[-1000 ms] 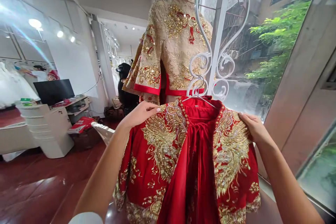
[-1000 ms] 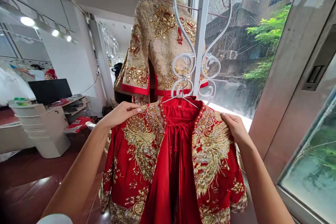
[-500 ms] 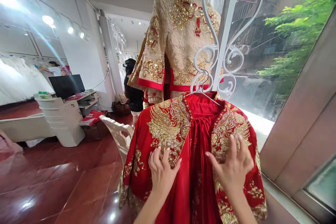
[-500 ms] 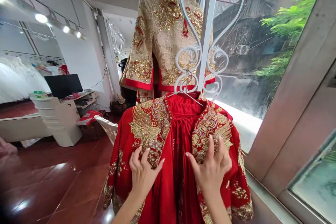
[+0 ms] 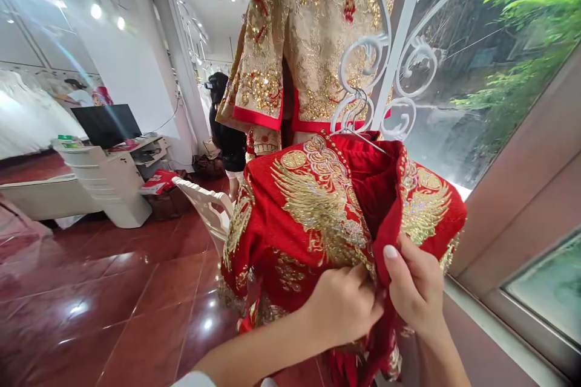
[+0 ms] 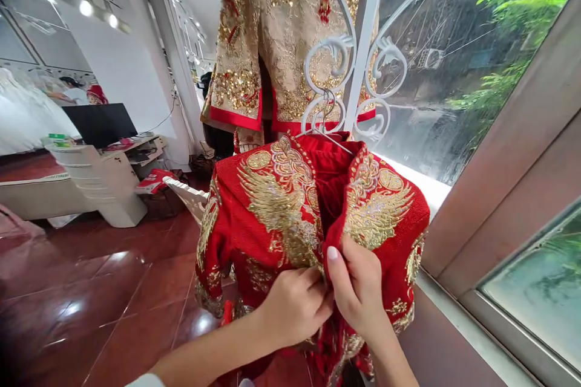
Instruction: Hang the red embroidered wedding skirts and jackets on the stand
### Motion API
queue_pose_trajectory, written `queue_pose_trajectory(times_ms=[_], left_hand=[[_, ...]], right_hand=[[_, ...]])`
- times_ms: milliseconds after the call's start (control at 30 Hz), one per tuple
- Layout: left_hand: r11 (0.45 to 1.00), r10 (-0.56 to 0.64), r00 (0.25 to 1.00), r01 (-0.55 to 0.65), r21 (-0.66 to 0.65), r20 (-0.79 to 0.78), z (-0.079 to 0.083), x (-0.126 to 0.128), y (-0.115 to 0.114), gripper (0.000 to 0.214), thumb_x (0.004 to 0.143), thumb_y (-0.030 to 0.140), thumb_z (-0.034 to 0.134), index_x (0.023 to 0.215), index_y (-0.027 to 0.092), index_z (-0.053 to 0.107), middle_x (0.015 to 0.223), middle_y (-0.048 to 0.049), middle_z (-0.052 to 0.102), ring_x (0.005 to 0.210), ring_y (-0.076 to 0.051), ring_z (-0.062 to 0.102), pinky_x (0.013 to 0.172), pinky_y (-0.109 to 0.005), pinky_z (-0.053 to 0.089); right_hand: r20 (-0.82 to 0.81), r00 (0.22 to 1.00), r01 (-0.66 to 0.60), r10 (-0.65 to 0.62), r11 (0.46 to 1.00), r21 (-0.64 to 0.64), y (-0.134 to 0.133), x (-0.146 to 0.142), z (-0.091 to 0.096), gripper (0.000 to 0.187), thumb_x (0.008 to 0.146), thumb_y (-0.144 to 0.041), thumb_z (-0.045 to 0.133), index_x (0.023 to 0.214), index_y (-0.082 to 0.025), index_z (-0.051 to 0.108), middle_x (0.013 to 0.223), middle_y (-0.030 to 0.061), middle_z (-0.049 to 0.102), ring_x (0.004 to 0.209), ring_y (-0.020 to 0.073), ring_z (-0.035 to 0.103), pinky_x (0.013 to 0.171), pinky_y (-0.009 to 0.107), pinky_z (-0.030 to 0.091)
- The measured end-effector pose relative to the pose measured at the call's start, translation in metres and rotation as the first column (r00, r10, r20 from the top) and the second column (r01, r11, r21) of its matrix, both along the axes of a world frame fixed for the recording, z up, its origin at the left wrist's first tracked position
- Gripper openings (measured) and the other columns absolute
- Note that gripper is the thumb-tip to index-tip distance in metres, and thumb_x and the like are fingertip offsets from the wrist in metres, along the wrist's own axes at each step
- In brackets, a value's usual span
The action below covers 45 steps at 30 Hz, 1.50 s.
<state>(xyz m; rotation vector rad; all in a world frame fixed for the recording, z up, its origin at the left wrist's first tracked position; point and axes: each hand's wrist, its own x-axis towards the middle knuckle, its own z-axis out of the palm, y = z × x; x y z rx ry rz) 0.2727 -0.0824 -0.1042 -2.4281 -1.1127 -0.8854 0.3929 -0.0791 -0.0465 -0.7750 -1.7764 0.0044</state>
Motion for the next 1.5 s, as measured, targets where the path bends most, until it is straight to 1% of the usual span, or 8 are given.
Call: queue_pose_trajectory(times_ms=[200, 433, 767, 867, 967, 1100, 1200, 1500], left_hand=[[0.778, 0.458, 0.86, -0.51, -0.367, -0.224, -0.035, -0.006, 0.021, 0.024, 0.077, -0.001, 0.048, 0.085, 0.01, 0.067, 0.088, -0.0138, 0.065, 0.078, -0.024, 0.064, 0.061, -0.031, 0.053], [0.67, 0.505, 0.861, -0.428, -0.607, -0.05, -0.03, -0.012, 0.005, 0.032, 0.084, 0.004, 0.037, 0.094, 0.011, 0.066, 0.091, -0.0129, 0.067, 0.081, -0.023, 0.064, 0.071, -0.033, 0.052], [0.869, 0.35, 0.917, -0.242, -0.433, 0.19, -0.024, -0.074, 0.008, 0.02, 0.086, 0.026, 0.047, 0.079, 0.019, 0.065, 0.085, -0.0044, 0.064, 0.082, -0.017, 0.061, 0.076, -0.029, 0.049], [0.92, 0.381, 0.783, -0.372, -0.121, 0.492, -0.007, -0.129, 0.009, 0.019, 0.085, 0.027, 0.049, 0.096, 0.018, 0.061, 0.097, -0.0064, 0.062, 0.094, -0.018, 0.057, 0.088, -0.032, 0.045], [0.771, 0.461, 0.606, -0.635, 0.046, 0.648, 0.007, -0.182, 0.025, 0.049, 0.078, 0.037, 0.058, 0.118, 0.012, 0.048, 0.121, -0.0162, 0.051, 0.119, -0.027, 0.042, 0.104, -0.045, 0.029], [0.933, 0.341, 0.558, -0.302, -0.198, 0.757, 0.02, -0.227, 0.053, 0.064, 0.082, 0.052, 0.044, 0.13, 0.01, 0.036, 0.136, -0.0191, 0.039, 0.128, -0.026, 0.035, 0.106, -0.046, 0.026], [0.938, 0.26, 0.584, 0.036, -0.344, 0.769, 0.023, -0.226, 0.062, 0.055, 0.081, 0.05, 0.047, 0.121, 0.012, 0.046, 0.119, -0.0147, 0.055, 0.112, -0.023, 0.052, 0.098, -0.042, 0.038], [0.929, 0.354, 0.62, -0.318, -0.188, 0.7, 0.002, -0.18, 0.067, 0.05, 0.077, 0.028, 0.057, 0.121, 0.015, 0.039, 0.113, -0.0134, 0.053, 0.105, -0.023, 0.052, 0.093, -0.041, 0.041]], right_hand=[[0.331, 0.899, 0.265, -0.288, 0.958, 0.114, 0.023, -0.009, -0.03, 0.026, 0.087, -0.019, 0.039, 0.062, -0.02, 0.035, 0.049, -0.005, 0.037, 0.043, 0.0091, 0.036, 0.047, 0.023, 0.025], [0.225, 0.894, 0.322, -0.387, 0.905, 0.278, 0.023, -0.05, -0.016, 0.03, 0.088, -0.019, 0.039, 0.058, -0.02, 0.037, 0.047, -0.0036, 0.042, 0.042, 0.0091, 0.037, 0.047, 0.023, 0.025], [0.276, 0.867, 0.404, -0.415, 0.909, 0.097, 0.057, -0.047, -0.074, 0.023, 0.086, -0.022, 0.038, 0.065, -0.018, 0.046, 0.055, 0.0005, 0.053, 0.05, 0.0121, 0.05, 0.05, 0.022, 0.03], [0.244, 0.835, 0.513, -0.493, 0.858, -0.019, 0.042, -0.032, -0.08, 0.023, 0.083, -0.027, 0.043, 0.061, -0.019, 0.044, 0.05, -0.0017, 0.049, 0.045, 0.0118, 0.045, 0.048, 0.023, 0.027], [0.128, 0.779, 0.624, -0.614, 0.778, -0.072, 0.044, -0.027, -0.078, 0.015, 0.077, -0.032, 0.051, 0.072, -0.018, 0.051, 0.058, 0.0004, 0.054, 0.051, 0.0139, 0.048, 0.049, 0.024, 0.026], [0.063, 0.83, 0.558, -0.554, 0.827, -0.071, 0.057, -0.026, -0.071, 0.018, 0.08, -0.034, 0.048, 0.074, -0.017, 0.049, 0.061, 0.0002, 0.051, 0.051, 0.0133, 0.045, 0.048, 0.024, 0.026], [-0.003, 0.937, 0.348, -0.349, 0.936, -0.048, 0.047, -0.026, -0.055, 0.03, 0.085, -0.027, 0.04, 0.057, -0.021, 0.03, 0.048, -0.0054, 0.032, 0.042, 0.0098, 0.032, 0.046, 0.023, 0.023], [0.11, 0.928, 0.353, -0.357, 0.934, 0.054, 0.062, -0.071, -0.047, 0.022, 0.082, -0.019, 0.039, 0.06, -0.02, 0.034, 0.054, -0.0038, 0.036, 0.047, 0.0099, 0.03, 0.049, 0.025, 0.02]])
